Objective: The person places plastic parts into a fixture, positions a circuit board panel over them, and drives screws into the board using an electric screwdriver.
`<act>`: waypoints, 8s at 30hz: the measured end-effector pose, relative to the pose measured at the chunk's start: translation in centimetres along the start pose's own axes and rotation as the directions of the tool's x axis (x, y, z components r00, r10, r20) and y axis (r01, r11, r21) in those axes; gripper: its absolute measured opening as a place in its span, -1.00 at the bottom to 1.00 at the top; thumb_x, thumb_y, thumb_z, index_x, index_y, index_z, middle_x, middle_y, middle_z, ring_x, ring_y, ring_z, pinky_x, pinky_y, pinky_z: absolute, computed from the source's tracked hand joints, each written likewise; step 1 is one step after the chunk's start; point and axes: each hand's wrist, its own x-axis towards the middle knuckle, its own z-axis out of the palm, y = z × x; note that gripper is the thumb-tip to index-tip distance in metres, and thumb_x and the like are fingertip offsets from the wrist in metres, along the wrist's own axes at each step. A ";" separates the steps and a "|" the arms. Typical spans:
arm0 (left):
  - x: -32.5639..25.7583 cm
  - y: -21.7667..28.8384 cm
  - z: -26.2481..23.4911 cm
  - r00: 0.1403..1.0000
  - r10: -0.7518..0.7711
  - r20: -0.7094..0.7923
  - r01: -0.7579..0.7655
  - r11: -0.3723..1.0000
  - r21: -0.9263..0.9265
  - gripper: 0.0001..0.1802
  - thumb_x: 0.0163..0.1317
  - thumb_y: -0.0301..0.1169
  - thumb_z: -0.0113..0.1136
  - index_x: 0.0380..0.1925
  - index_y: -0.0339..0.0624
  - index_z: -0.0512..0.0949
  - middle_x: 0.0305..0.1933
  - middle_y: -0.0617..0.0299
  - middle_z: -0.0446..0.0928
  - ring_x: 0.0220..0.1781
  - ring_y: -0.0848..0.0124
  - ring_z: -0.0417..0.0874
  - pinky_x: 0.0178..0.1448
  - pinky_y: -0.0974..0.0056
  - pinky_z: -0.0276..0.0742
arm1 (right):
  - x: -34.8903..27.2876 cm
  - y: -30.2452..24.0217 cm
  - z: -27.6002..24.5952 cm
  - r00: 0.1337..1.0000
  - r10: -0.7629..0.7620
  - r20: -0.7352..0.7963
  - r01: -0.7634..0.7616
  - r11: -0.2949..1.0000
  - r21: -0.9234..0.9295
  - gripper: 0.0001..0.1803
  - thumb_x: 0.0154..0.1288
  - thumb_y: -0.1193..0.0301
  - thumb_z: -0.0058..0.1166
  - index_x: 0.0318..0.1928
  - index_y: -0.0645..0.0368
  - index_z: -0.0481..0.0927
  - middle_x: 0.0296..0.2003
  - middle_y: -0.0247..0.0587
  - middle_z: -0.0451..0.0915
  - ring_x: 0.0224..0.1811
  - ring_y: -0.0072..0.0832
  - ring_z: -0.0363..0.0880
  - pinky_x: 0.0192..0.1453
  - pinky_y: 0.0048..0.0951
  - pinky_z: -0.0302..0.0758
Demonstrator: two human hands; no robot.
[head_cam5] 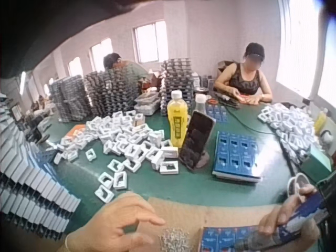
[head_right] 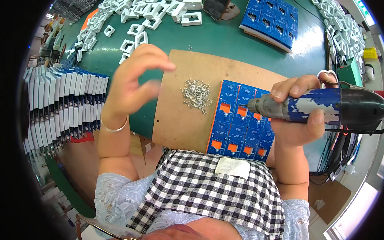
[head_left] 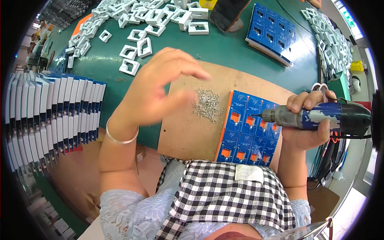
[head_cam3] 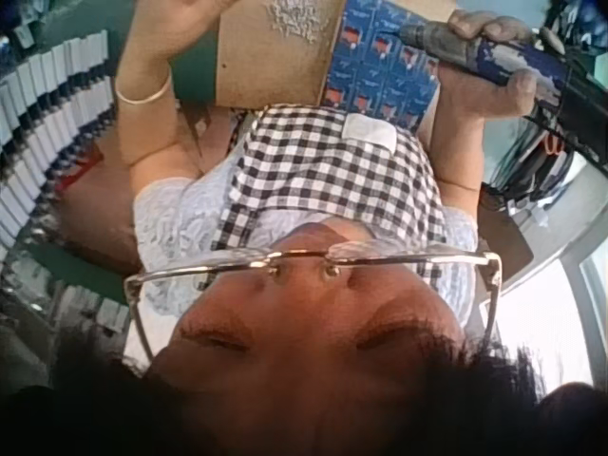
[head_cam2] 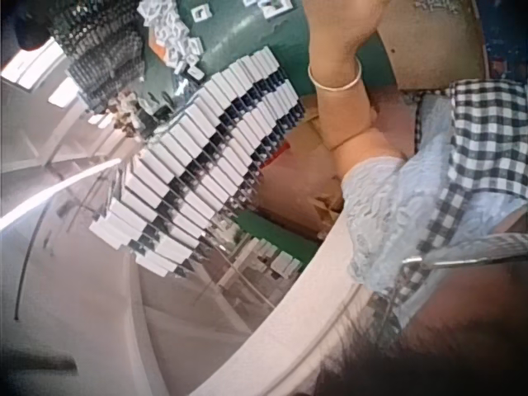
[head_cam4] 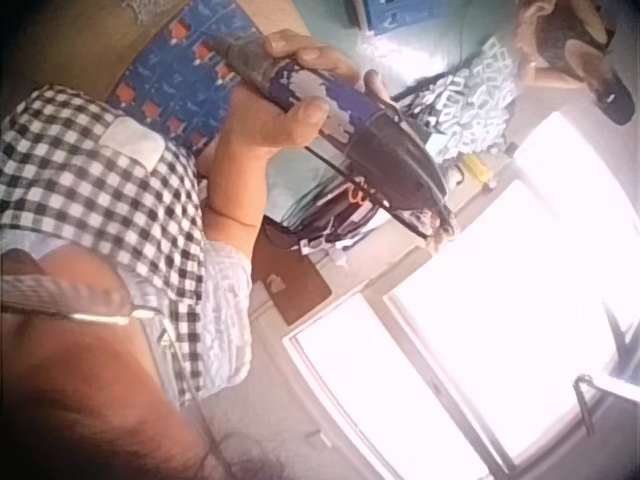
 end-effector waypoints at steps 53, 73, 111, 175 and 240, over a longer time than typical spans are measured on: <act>0.7 -3.0 13.0 0.956 0.108 0.273 -0.165 0.966 0.198 -0.80 -0.04 -0.49 0.34 -0.38 -0.16 0.54 -0.32 0.20 0.45 -0.22 0.20 0.47 -0.15 0.18 0.48 | -0.8 1.5 -0.8 0.983 0.099 0.158 -0.087 0.993 -0.080 -0.24 0.16 0.10 0.33 0.19 0.04 0.14 -0.33 -0.22 0.48 -0.33 -0.32 0.60 -0.16 -0.27 0.59; 0.8 -3.8 10.7 0.976 0.048 0.212 -0.084 0.983 0.164 -0.83 0.01 -0.53 0.29 -0.33 -0.14 0.58 -0.33 0.17 0.54 -0.22 0.13 0.52 -0.10 0.15 0.48 | -0.2 3.6 0.2 0.905 0.120 0.407 0.067 0.907 -0.415 -0.38 0.08 0.41 0.29 0.07 0.07 0.19 -0.42 -0.14 0.56 -0.38 -0.45 0.58 -0.27 -0.46 0.53; -1.3 -3.4 7.9 0.960 -0.274 0.055 0.255 0.940 0.228 -0.84 0.06 -0.60 0.27 -0.32 -0.20 0.66 -0.35 0.15 0.55 -0.29 0.20 0.59 -0.20 0.22 0.53 | -2.6 -0.5 -3.8 0.986 0.115 -0.116 -0.107 0.991 0.077 -0.28 0.16 0.06 0.10 0.23 0.09 0.18 -0.40 -0.24 0.42 -0.47 -0.36 0.56 -0.30 -0.30 0.54; 0.8 -2.8 14.3 0.976 0.033 0.217 -0.039 0.999 0.021 -0.69 -0.11 -0.59 0.27 -0.28 -0.19 0.52 -0.26 0.15 0.47 -0.18 0.11 0.47 -0.06 0.11 0.43 | -0.2 2.7 0.4 0.917 0.222 0.331 -0.123 0.948 -0.295 -0.55 -0.08 0.40 0.34 -0.09 0.20 0.56 -0.21 -0.22 0.63 -0.22 -0.44 0.64 -0.11 -0.46 0.56; 2.0 -1.5 15.9 0.962 -0.022 0.272 -0.043 0.972 0.231 -0.88 -0.04 -0.43 0.36 -0.45 0.02 0.64 -0.28 0.44 0.54 -0.11 0.32 0.44 0.01 0.19 0.22 | -2.5 -2.5 -6.0 0.881 0.239 -0.408 -0.099 0.937 0.335 -0.34 0.17 0.06 0.05 0.18 0.15 0.24 -0.36 -0.15 0.52 -0.37 -0.32 0.61 -0.24 -0.17 0.62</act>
